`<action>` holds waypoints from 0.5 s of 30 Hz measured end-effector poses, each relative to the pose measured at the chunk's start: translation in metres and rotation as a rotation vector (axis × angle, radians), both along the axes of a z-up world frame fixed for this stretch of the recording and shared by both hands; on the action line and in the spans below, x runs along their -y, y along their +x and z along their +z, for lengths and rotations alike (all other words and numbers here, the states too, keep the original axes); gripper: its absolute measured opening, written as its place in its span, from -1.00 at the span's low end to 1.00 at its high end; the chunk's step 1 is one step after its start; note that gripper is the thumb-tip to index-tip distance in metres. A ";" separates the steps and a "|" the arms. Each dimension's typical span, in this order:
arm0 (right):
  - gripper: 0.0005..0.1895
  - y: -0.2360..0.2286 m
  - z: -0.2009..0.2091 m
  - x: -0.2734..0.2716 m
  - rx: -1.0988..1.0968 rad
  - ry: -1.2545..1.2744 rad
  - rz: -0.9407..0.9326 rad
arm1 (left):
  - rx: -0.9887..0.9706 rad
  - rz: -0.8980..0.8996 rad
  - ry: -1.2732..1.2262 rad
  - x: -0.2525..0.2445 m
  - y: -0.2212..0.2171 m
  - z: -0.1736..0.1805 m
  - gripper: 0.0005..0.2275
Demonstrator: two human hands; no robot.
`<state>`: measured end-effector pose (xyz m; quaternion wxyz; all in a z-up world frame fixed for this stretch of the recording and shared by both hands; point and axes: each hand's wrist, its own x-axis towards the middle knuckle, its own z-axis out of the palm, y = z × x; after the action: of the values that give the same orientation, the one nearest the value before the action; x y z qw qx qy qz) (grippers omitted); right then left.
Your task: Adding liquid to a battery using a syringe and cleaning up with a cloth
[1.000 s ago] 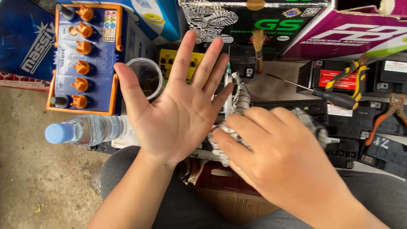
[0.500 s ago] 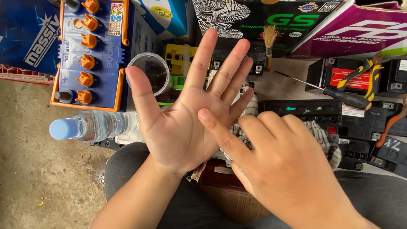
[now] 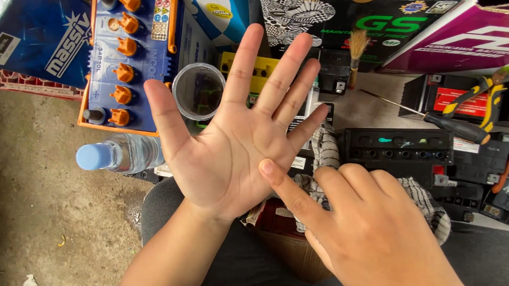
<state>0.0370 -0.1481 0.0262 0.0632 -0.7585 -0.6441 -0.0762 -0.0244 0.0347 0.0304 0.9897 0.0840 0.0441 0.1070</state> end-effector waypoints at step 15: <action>-0.25 0.000 -0.009 -0.006 0.006 -0.022 -0.052 | 0.102 -0.010 0.033 0.015 -0.005 0.002 -0.03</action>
<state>0.0367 -0.1424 0.0170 0.0507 -0.7755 -0.6251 -0.0730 -0.0292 0.0199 0.0319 0.9897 0.0949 -0.0085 0.1070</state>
